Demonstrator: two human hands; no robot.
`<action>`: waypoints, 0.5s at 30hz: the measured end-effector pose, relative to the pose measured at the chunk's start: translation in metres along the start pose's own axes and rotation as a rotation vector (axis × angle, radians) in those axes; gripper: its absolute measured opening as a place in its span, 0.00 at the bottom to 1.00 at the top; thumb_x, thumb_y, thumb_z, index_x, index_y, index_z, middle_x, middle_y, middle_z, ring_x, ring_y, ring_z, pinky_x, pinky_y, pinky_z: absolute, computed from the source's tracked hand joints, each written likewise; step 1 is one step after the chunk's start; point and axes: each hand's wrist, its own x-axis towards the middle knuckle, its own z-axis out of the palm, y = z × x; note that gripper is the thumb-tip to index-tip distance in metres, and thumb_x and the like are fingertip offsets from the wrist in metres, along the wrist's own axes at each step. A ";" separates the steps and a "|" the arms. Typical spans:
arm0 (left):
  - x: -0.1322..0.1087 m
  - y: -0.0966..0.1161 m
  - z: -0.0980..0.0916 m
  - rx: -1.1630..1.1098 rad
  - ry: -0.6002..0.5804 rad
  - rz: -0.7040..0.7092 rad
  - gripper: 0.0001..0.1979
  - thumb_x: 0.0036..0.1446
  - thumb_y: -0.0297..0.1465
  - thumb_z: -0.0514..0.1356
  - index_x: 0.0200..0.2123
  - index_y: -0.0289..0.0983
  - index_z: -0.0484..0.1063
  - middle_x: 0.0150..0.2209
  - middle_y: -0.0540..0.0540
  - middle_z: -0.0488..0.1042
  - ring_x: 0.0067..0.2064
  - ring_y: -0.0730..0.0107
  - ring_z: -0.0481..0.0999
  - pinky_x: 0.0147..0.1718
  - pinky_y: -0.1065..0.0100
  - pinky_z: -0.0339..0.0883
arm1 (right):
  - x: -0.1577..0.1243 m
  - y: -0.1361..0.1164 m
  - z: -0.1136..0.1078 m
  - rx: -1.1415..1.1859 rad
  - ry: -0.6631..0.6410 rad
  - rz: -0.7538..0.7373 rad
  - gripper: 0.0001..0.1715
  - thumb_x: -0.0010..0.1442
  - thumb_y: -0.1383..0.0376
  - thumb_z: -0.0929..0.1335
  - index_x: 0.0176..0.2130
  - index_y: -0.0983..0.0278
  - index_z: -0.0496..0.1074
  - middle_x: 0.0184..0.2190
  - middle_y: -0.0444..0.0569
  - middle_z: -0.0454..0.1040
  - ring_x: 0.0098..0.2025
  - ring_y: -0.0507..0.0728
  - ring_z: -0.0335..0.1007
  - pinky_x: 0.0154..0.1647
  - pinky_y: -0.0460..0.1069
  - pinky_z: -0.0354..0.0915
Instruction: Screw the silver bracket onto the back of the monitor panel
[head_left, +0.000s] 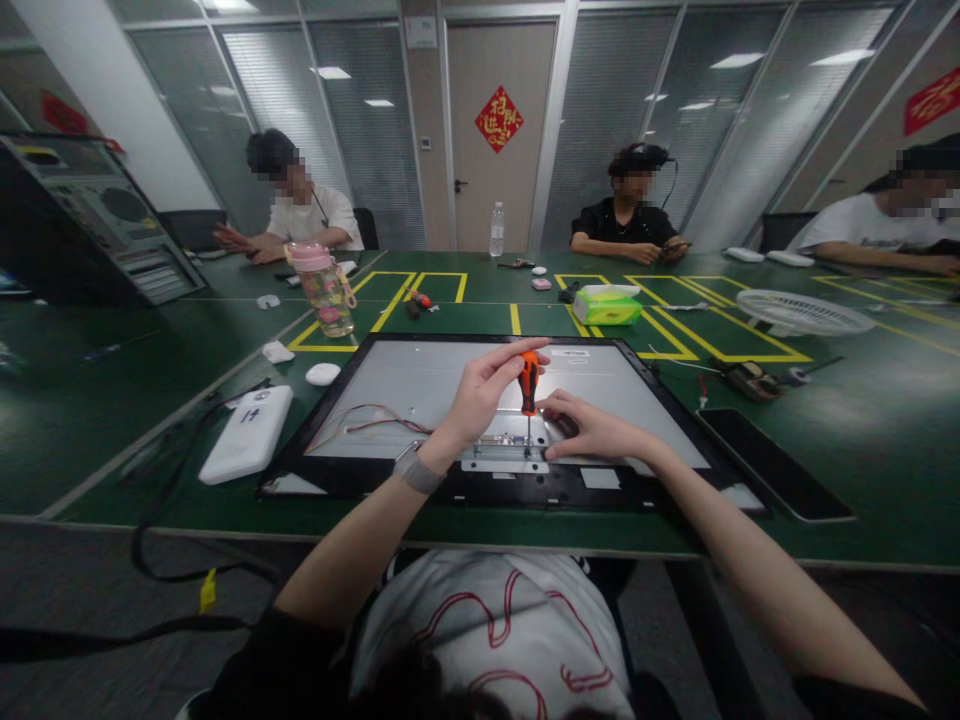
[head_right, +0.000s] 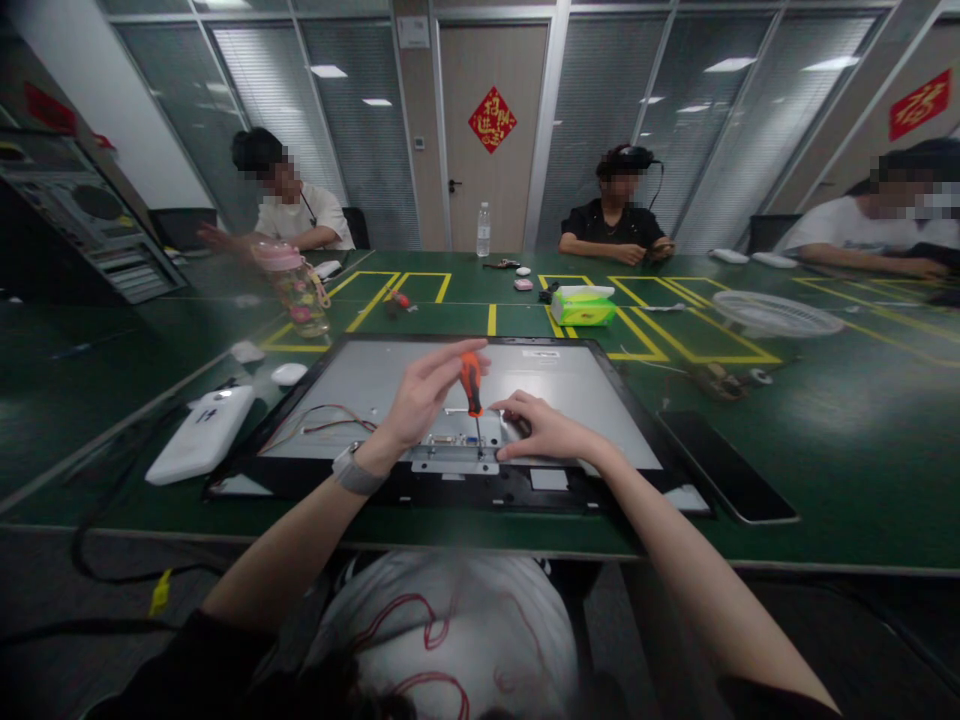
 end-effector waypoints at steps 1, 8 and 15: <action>0.000 0.000 0.000 0.001 0.000 -0.001 0.15 0.63 0.33 0.57 0.50 0.39 0.76 0.44 0.43 0.80 0.48 0.64 0.77 0.53 0.62 0.66 | 0.000 0.000 0.000 -0.001 -0.002 0.003 0.38 0.51 0.46 0.74 0.55 0.61 0.68 0.42 0.49 0.64 0.42 0.59 0.64 0.42 0.53 0.66; 0.001 0.003 0.001 0.000 -0.002 0.012 0.15 0.64 0.30 0.54 0.50 0.40 0.76 0.44 0.44 0.80 0.48 0.65 0.76 0.53 0.63 0.66 | 0.000 -0.003 -0.001 0.001 -0.007 0.005 0.38 0.51 0.46 0.73 0.55 0.61 0.68 0.41 0.50 0.64 0.41 0.59 0.64 0.42 0.53 0.66; -0.001 0.011 0.005 0.192 0.030 0.075 0.11 0.58 0.33 0.62 0.43 0.40 0.79 0.41 0.46 0.74 0.37 0.73 0.73 0.37 0.70 0.68 | 0.000 -0.002 -0.001 -0.003 -0.005 -0.014 0.38 0.51 0.46 0.73 0.55 0.61 0.68 0.42 0.50 0.64 0.41 0.59 0.64 0.42 0.53 0.66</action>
